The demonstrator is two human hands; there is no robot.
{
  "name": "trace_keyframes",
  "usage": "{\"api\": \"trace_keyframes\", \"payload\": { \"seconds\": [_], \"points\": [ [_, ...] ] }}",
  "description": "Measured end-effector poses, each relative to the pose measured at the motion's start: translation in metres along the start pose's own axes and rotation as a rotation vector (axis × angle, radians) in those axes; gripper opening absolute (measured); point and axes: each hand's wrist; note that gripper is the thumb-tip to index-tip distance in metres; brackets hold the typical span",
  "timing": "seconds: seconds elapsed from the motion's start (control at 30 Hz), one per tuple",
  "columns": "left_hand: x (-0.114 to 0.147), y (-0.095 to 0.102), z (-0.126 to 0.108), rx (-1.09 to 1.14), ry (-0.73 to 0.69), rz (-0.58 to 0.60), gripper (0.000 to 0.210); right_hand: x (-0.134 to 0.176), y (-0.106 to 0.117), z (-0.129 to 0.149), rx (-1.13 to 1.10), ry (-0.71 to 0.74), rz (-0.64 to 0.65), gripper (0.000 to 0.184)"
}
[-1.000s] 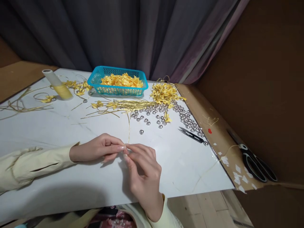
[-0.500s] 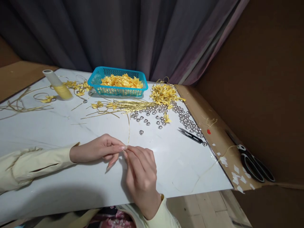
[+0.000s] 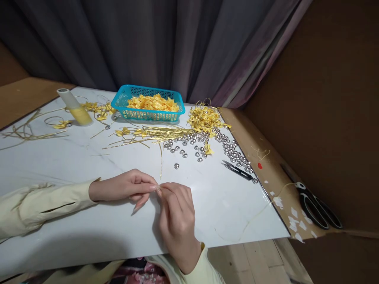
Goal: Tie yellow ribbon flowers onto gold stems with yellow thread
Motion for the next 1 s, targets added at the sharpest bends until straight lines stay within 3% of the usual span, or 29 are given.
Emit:
{"api": "trace_keyframes", "payload": {
  "seconds": [0.23,0.37,0.63,1.0],
  "points": [
    [0.001,0.000,-0.001,-0.036,-0.041,-0.040,0.033,-0.002,0.001,0.000,-0.026,-0.067,-0.056,0.020],
    [0.002,-0.001,-0.003,-0.003,-0.048,-0.037,0.031,-0.003,0.004,0.001,-0.034,-0.274,-0.094,0.015],
    [0.004,-0.002,-0.004,0.093,-0.022,0.003,0.024,-0.006,0.010,0.001,-0.073,-0.621,-0.003,0.021],
    [0.004,-0.002,-0.003,0.100,0.013,-0.004,0.026,-0.009,0.008,0.003,-0.097,-0.629,0.051,0.025]
  ]
}}
Point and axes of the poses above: each hand's wrist, its own x-axis away from the middle knuckle, its own y-axis out of the back of the hand, z = x × y, and after that the axes turned 15 degrees about -z, right-handed
